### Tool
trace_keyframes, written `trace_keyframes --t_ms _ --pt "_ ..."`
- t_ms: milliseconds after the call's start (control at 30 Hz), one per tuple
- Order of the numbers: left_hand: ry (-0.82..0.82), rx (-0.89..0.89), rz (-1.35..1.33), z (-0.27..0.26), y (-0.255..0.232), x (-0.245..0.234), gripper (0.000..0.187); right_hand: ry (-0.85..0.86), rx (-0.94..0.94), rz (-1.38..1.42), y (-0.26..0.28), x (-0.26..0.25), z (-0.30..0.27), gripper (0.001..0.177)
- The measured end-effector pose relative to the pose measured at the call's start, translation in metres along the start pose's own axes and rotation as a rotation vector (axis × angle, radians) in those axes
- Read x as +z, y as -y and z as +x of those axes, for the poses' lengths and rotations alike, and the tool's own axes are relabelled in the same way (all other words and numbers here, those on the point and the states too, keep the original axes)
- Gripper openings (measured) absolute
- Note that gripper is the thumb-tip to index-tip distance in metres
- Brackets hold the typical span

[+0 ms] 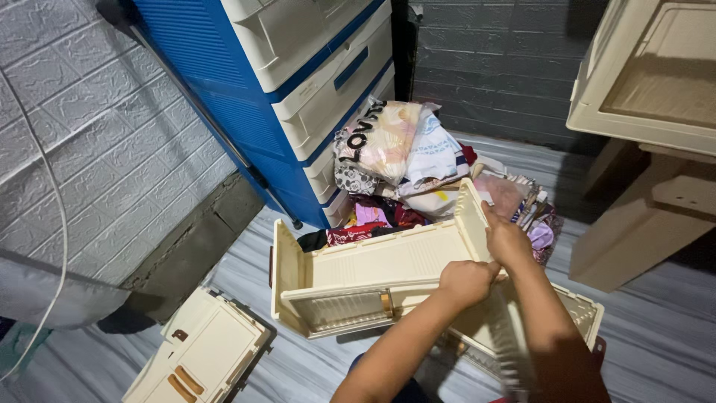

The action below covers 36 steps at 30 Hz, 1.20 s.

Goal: The person assembles a beige plastic storage box by hand, snapping together side panels and attaching the lid. They briefly handle a small plastic bag and a red cloth before completing the box assembly.

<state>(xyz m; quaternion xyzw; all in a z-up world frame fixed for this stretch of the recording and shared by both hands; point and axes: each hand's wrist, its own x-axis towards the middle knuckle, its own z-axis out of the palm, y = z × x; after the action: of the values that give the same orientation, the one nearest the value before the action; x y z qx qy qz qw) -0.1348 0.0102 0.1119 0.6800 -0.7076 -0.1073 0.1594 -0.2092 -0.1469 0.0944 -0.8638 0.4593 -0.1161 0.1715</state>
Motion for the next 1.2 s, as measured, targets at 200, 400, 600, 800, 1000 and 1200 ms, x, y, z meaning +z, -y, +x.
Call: trace_keyframes --t_ms 200,400,600,800,1000,1200 --pt "-0.030 0.003 0.006 0.004 -0.008 -0.001 0.024 -0.072 -0.013 0.034 -0.011 0.001 -0.002 0.071" --pt "-0.198 -0.019 0.005 -0.006 -0.016 -0.001 0.050 -0.048 0.067 0.043 -0.003 -0.006 -0.003 0.070" --pt "-0.158 0.001 0.112 -0.005 -0.003 0.012 0.025 0.085 0.155 0.043 0.014 -0.017 -0.002 0.071" --pt "-0.308 0.060 0.101 -0.007 0.001 0.027 0.023 0.073 0.158 0.070 0.017 -0.019 -0.004 0.070" --pt "-0.232 0.099 0.060 0.000 0.003 0.023 0.024 0.018 0.019 0.094 0.013 -0.011 -0.008 0.069" --pt "-0.134 0.074 0.075 0.009 -0.001 0.019 0.024 0.012 0.032 0.098 -0.002 -0.010 -0.007 0.068"
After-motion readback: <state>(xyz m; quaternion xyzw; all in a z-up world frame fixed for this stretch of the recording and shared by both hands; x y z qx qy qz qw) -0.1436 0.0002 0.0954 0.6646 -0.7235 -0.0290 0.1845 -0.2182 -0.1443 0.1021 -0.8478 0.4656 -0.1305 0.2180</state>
